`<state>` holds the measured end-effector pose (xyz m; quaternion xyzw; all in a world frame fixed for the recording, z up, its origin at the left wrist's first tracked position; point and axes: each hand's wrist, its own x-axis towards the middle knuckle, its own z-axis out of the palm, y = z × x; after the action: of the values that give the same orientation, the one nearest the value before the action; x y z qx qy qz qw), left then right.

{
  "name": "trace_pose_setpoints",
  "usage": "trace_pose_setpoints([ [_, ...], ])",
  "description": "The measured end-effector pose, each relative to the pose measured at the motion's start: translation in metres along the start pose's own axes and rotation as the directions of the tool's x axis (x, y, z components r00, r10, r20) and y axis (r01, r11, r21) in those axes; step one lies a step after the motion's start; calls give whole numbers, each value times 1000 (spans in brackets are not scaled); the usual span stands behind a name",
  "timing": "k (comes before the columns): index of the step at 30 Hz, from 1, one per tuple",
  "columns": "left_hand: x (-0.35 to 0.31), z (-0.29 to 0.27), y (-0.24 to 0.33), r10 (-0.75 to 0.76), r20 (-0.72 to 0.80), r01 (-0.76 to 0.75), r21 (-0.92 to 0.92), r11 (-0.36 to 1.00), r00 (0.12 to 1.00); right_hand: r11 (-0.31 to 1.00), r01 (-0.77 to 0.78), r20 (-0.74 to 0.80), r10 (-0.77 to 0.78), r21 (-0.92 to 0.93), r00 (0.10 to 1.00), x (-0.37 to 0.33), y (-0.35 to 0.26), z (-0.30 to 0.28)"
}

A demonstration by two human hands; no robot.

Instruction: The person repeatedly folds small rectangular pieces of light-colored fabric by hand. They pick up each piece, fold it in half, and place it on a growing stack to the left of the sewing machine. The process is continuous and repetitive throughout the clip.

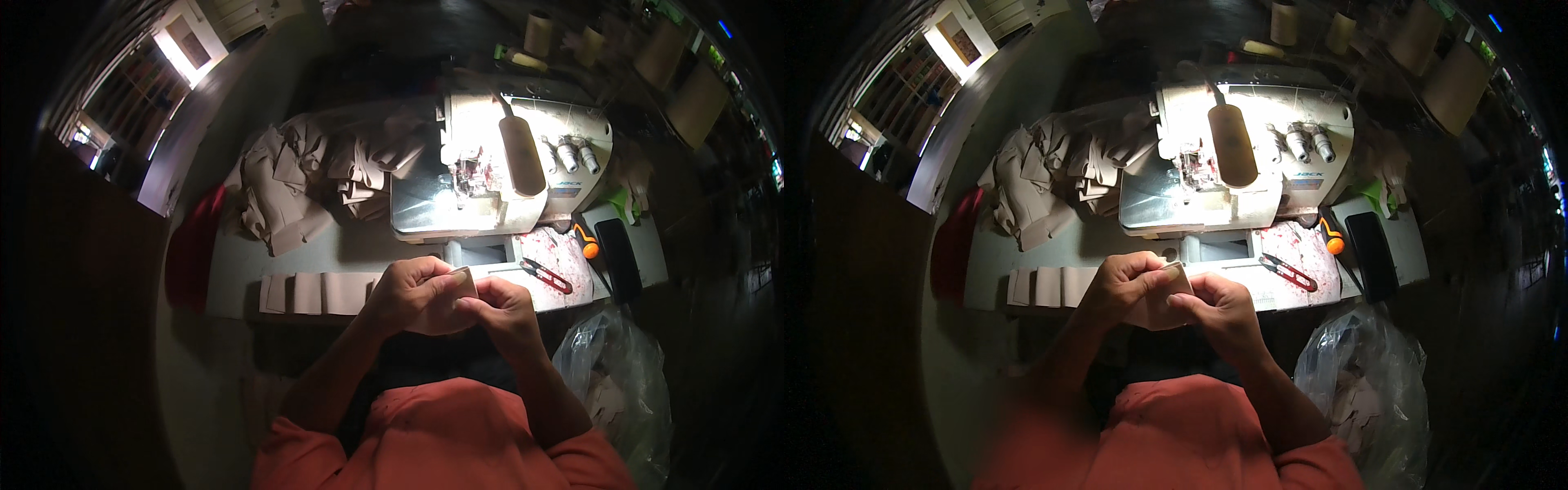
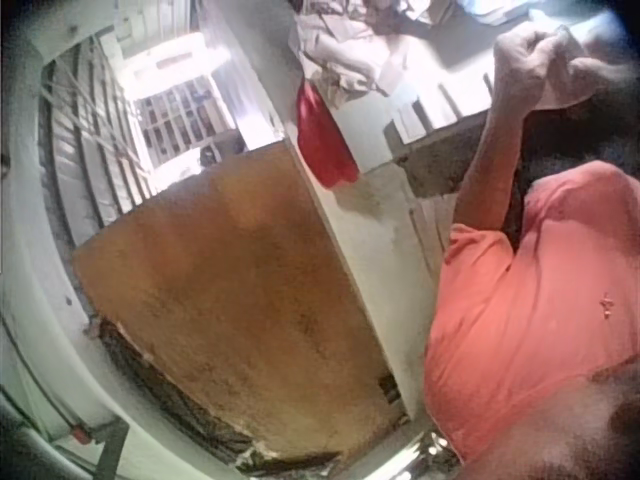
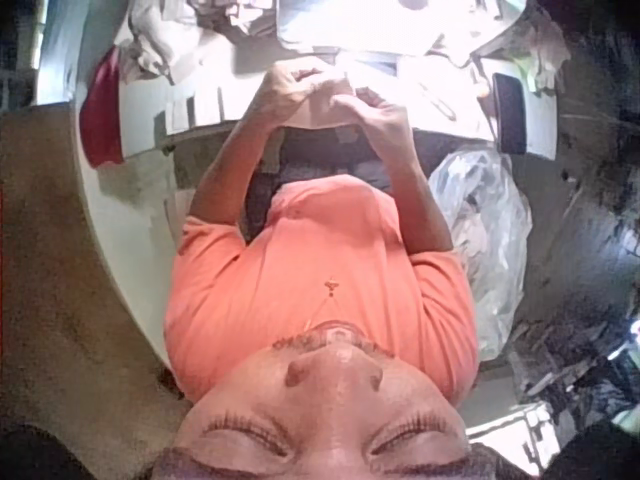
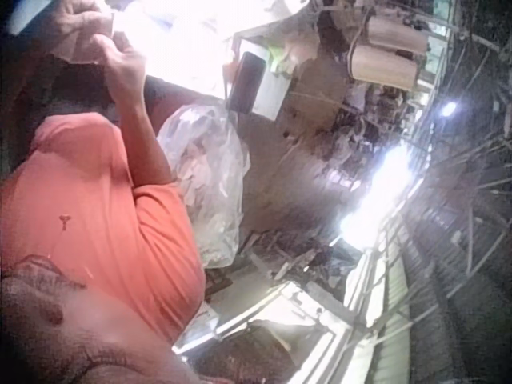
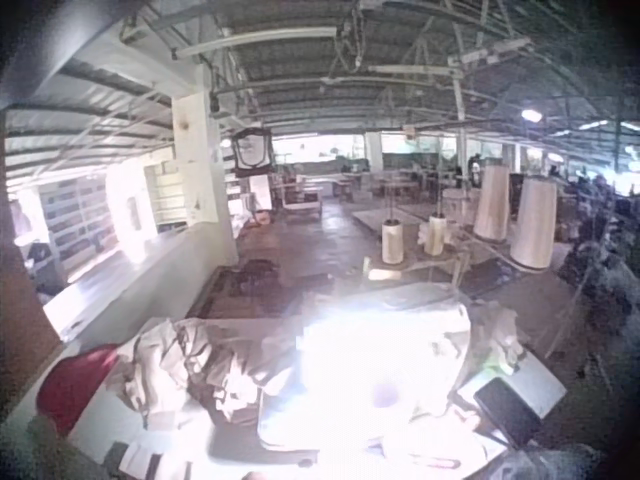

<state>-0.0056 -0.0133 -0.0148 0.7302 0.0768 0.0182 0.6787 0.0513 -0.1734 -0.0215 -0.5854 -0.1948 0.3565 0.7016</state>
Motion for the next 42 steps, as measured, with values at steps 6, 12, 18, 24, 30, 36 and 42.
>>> trace_pose_setpoints([
  [6,3,-1,5,130,-63,-119,161,980,990,999,0,-49,-2,-34,999,-3,-1,-1],
  [12,32,-9,11,201,-94,-138,454,880,975,999,25,-118,-21,30,993,24,-2,-4],
  [18,70,-13,5,562,41,-421,708,567,826,996,88,-193,-88,-7,977,56,19,-14],
  [24,60,-13,0,500,177,-392,843,367,848,987,68,-210,-36,146,977,49,35,-13],
  [30,83,-25,1,487,92,-356,799,484,868,977,149,-244,-108,155,964,62,25,-9],
  [36,88,-26,0,605,109,-417,819,395,788,985,160,-261,-137,68,956,70,24,-9],
  [42,90,-32,-16,676,124,-495,777,390,726,984,170,-251,-179,-59,951,72,23,-10],
])
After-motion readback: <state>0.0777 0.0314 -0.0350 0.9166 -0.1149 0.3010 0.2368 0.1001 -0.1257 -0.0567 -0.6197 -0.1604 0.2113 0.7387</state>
